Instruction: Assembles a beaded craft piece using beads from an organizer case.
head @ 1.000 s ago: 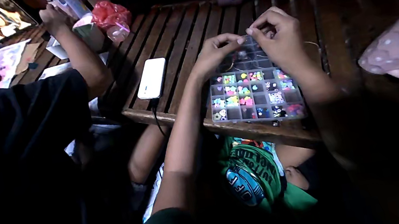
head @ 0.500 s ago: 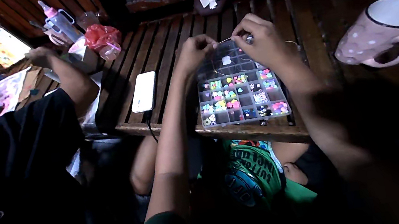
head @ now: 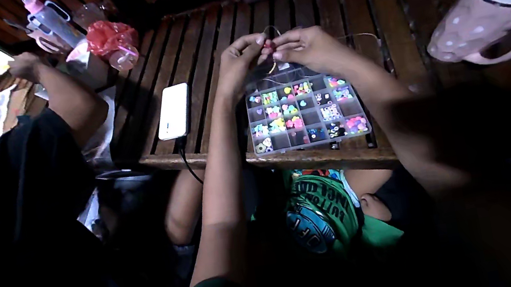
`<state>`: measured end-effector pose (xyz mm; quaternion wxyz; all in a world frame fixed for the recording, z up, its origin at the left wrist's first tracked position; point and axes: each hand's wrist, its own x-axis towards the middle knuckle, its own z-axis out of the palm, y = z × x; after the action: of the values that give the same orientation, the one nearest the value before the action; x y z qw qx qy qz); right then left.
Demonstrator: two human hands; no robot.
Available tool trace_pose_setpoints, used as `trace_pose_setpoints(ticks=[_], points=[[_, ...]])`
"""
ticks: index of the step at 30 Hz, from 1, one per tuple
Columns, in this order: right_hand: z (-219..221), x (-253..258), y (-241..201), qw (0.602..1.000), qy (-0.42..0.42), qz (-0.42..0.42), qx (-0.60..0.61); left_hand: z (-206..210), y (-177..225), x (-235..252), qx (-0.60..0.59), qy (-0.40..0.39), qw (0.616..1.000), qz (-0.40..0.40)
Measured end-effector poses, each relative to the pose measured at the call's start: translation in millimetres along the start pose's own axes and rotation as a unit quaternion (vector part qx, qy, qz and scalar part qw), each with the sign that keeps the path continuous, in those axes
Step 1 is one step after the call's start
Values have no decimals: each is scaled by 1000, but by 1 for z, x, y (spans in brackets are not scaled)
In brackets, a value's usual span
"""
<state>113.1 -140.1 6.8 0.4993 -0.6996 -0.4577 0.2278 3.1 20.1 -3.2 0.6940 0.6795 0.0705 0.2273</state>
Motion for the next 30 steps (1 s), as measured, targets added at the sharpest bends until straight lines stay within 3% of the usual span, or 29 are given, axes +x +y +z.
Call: trace_pose_setpoints(ticks=[9,18,22,26,30], points=[[1,-3,-5,991,-34,50,119,-2,0,1,-28,54,998,21],[6,-1,-4,982,-2,46,184,2,1,-2,4,13,1000,0],[10,-14,-10,996,45,26,67,11,0,-4,15,12,999,25],[11,0,1,990,93,-62,-87,13,4,-4,-9,16,1000,15],[14,0,5,982,118,-125,-78,14,2,-2,-26,2,1000,-16]])
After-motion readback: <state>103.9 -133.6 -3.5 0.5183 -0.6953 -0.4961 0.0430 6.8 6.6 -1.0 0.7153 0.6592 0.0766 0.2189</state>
